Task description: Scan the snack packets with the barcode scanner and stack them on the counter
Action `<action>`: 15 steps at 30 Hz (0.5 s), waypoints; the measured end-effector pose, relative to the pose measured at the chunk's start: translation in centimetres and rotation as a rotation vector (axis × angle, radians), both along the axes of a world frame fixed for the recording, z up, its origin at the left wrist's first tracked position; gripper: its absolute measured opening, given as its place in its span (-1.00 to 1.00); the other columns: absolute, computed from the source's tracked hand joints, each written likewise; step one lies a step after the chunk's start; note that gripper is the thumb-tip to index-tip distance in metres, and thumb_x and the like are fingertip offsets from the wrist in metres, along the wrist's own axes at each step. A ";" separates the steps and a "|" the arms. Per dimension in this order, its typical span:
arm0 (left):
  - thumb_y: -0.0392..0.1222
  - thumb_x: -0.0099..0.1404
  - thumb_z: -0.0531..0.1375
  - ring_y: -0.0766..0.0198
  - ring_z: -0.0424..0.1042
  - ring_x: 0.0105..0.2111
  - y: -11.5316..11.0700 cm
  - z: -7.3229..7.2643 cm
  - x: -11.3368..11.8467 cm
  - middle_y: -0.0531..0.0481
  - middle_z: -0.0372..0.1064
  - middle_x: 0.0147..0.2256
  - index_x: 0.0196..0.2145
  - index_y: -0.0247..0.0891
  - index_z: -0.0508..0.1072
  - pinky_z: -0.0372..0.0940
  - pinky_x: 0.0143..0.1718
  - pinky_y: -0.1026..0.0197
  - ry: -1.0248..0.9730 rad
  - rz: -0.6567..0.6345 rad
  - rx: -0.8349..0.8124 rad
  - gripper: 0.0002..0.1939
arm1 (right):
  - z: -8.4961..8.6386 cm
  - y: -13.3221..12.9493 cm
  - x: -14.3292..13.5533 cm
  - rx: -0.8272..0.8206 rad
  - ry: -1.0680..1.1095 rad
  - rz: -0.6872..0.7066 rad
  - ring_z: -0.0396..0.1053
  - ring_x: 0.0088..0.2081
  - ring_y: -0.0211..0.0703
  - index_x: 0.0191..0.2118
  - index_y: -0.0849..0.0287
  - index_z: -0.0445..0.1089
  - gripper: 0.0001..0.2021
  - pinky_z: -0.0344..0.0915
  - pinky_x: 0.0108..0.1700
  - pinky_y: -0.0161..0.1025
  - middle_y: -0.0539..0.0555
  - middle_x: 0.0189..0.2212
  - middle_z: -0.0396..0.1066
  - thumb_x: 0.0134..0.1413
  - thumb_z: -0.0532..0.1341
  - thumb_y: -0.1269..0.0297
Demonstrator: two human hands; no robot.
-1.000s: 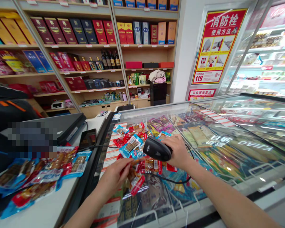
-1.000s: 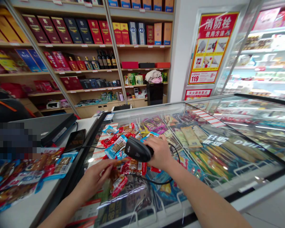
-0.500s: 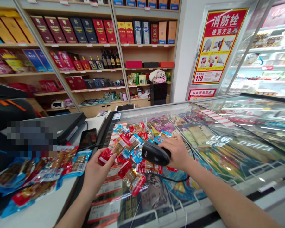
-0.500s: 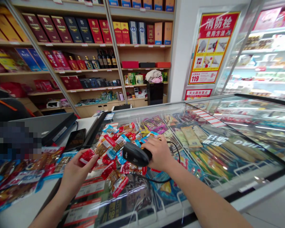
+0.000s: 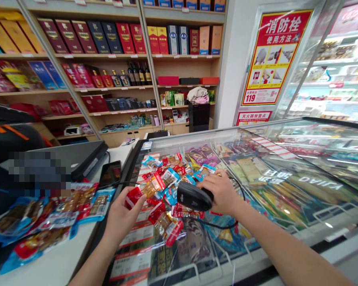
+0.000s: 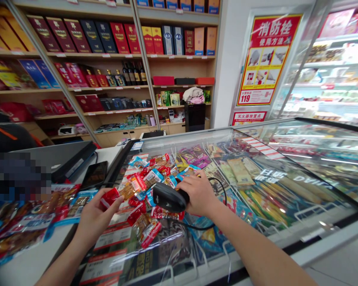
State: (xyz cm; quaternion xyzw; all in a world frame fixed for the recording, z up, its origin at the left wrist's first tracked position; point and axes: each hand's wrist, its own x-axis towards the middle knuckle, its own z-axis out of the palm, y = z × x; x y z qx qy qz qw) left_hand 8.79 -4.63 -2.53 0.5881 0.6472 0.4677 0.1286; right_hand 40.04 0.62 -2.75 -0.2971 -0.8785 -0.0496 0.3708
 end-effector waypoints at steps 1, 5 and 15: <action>0.17 0.13 0.24 0.30 0.27 -0.63 0.0 0.0 0.0 0.14 0.33 -0.61 -0.38 -0.18 0.37 0.19 -0.58 0.28 0.001 -0.002 0.000 -0.65 | 0.0 0.0 0.0 -0.003 -0.002 0.001 0.36 -0.34 -0.13 -0.25 0.08 0.44 -0.83 -0.04 -0.09 -0.10 0.02 -0.40 0.50 -0.03 0.22 0.27; 0.18 0.16 0.23 0.28 0.31 -0.62 -0.1 -0.1 -0.1 0.12 0.35 -0.60 -0.36 -0.18 0.39 0.24 -0.55 0.27 -0.002 -0.016 -0.023 -0.64 | 0.0 0.0 0.0 -0.022 0.005 0.002 0.37 -0.34 -0.13 -0.24 0.08 0.44 -0.83 -0.02 -0.09 -0.11 0.02 -0.40 0.51 -0.02 0.21 0.26; 0.00 0.29 0.06 0.08 0.55 -0.22 -0.2 1.9 -4.9 -0.04 0.59 -0.14 -0.03 -0.12 0.57 0.44 -0.20 0.08 0.338 0.279 0.158 -0.59 | -0.1 0.2 0.1 0.025 0.068 -0.003 0.39 -0.35 -0.13 -0.25 0.09 0.42 -0.85 -0.01 -0.11 -0.10 0.02 -0.40 0.53 -0.01 0.21 0.29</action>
